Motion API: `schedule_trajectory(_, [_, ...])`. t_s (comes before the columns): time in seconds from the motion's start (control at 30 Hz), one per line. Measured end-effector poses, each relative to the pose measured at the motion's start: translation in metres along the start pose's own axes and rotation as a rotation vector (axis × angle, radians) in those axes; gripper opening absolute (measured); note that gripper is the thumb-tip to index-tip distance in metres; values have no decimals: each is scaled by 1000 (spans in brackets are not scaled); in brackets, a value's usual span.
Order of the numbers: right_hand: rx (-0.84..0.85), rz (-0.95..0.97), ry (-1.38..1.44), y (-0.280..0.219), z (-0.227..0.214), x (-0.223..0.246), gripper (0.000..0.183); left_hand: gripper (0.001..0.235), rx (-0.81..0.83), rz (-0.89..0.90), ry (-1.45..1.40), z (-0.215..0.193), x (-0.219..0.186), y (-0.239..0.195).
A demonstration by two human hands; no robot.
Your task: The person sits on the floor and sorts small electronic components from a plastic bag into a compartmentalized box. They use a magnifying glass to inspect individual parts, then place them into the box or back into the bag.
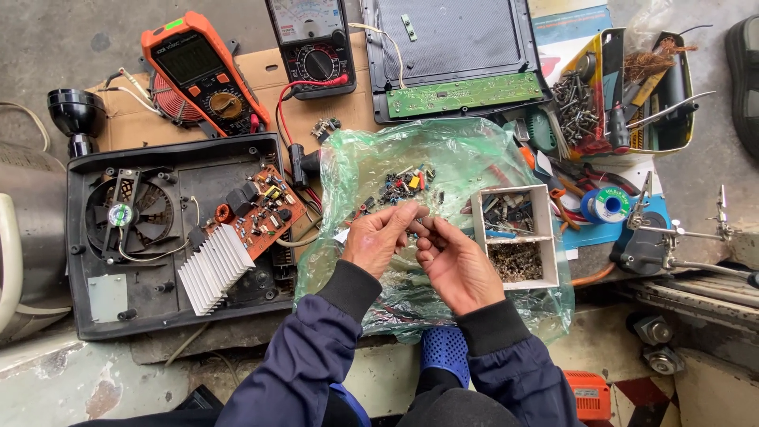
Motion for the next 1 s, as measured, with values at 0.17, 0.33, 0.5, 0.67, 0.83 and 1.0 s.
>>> schedule_trajectory(0.17, [-52, -178, -105, -33, -10, 54, 25, 26, -30, 14, 160, -10, 2, 12])
schedule_trajectory(0.33, [-163, -532, -705, -62, 14, 133, 40, 25, -73, 11, 458, -1, 21, 35])
schedule_trajectory(0.5, [-352, -550, -1195, -76, 42, 135, 54, 36, -8, 93, 736, 21, 15, 60])
schedule_trajectory(0.67, [-294, -445, -1181, -60, 41, 83, 34, 34, 52, 134, 977, 37, 6, 69])
schedule_trajectory(0.83, [-216, -378, -1210, -30, 30, 49, 37, 25, 19, 150, 880, 25, 4, 58])
schedule_trajectory(1.0, [-288, -385, -1427, 4, 23, 48, 39, 23, 6, 167, 873, 15, 12, 61])
Point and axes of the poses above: each hand's wrist, its own y-axis towards the middle knuckle, its own z-axis out of the palm, x = y × z, the point moved 10 cm from there along y, towards the middle knuckle, and after that the axes turned 10 degrees about x, right-handed, at the moved point
